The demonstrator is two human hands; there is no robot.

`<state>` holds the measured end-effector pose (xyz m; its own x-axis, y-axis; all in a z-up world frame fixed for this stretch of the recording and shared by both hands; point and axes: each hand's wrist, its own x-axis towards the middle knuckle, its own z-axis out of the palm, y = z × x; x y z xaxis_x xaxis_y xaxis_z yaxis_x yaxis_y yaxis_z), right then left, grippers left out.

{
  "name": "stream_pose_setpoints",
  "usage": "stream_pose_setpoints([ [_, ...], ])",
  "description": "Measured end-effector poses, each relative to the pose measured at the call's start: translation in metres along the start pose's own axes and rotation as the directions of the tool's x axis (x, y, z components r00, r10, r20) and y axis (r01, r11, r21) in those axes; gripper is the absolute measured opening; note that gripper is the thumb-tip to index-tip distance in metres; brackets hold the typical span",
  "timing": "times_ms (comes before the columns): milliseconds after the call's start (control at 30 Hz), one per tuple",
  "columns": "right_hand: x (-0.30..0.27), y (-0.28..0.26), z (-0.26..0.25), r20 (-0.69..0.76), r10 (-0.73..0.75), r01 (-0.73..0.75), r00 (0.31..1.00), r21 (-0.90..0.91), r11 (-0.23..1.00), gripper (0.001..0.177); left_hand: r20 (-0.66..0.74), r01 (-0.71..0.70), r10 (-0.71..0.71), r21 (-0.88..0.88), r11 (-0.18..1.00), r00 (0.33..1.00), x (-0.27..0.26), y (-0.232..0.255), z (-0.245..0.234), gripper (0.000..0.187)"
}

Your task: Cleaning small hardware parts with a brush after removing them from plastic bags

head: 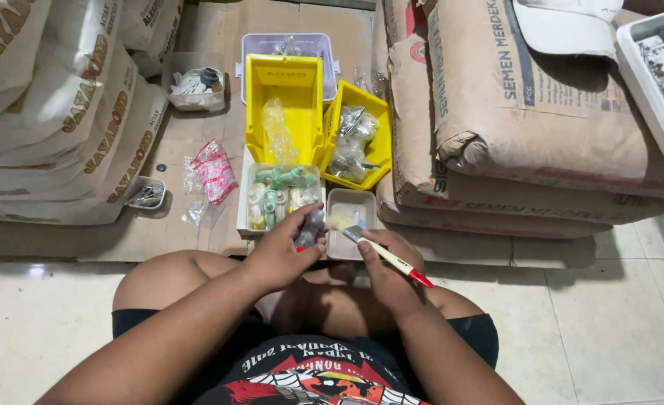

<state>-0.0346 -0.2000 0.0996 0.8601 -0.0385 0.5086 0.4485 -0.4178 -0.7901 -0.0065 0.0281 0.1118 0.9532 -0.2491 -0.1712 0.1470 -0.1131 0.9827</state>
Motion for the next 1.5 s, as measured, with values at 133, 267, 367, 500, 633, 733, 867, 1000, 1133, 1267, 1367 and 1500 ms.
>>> stream_pose_setpoints([
  [133,0.02,-0.026,-0.006,0.015,-0.042,0.043,0.999,-0.045,0.998,0.019,0.017,-0.049,0.05,-0.043,0.998,0.999,0.006,0.016,-0.001,0.076],
  [267,0.039,-0.019,-0.002,0.054,-0.107,0.11,0.993,-0.048,0.993,0.019,0.007,-0.061,0.061,0.167,0.984,0.998,0.02,0.026,-0.004,0.069],
  [367,0.049,-0.013,-0.002,-0.012,-0.083,0.082,0.996,-0.063,0.995,0.021,0.036,-0.14,0.14,0.006,0.99,0.99,0.032,0.024,-0.007,0.066],
  [500,0.056,-0.021,0.003,0.02,-0.123,0.123,0.992,-0.018,0.992,0.022,0.095,-0.145,0.187,-0.34,0.929,0.978,0.071,-0.027,-0.008,0.068],
  [633,0.068,-0.009,0.003,-0.023,-0.021,0.021,1.0,0.011,1.0,0.024,0.063,-0.107,0.142,-0.388,0.915,0.988,0.055,0.014,-0.005,0.062],
  [733,0.071,-0.022,0.0,-0.013,-0.009,0.008,1.0,-0.056,0.998,0.026,0.018,-0.056,0.07,-0.419,0.906,0.997,0.052,0.028,-0.007,0.061],
  [867,0.076,-0.016,0.004,-0.033,-0.009,0.006,0.999,-0.077,0.997,0.021,0.008,-0.07,0.083,-0.467,0.881,0.996,0.065,0.012,-0.008,0.064],
  [1000,0.087,-0.026,0.001,-0.081,-0.052,0.053,0.995,0.003,0.999,0.018,-0.032,-0.146,0.145,-0.407,0.902,0.989,0.093,-0.021,-0.019,0.062],
  [1133,0.084,-0.029,0.011,-0.029,-0.104,0.104,0.994,0.011,0.995,0.02,-0.061,-0.216,0.209,-0.389,0.895,0.976,0.083,-0.012,-0.017,0.061],
  [1267,0.087,-0.027,0.017,-0.071,-0.031,0.028,0.997,-0.038,0.999,0.021,-0.061,-0.14,0.127,-0.319,0.938,0.99,0.083,-0.005,-0.02,0.062],
  [1367,0.084,-0.029,0.022,-0.035,-0.067,0.065,0.997,-0.047,0.997,0.021,-0.078,-0.108,0.088,-0.29,0.951,0.993,0.084,-0.013,-0.019,0.061],
  [1500,0.082,0.002,0.025,-0.074,-0.035,0.031,0.997,-0.048,0.998,0.017,-0.102,-0.061,0.037,-0.25,0.966,0.994,0.079,-0.015,-0.02,0.06],
])
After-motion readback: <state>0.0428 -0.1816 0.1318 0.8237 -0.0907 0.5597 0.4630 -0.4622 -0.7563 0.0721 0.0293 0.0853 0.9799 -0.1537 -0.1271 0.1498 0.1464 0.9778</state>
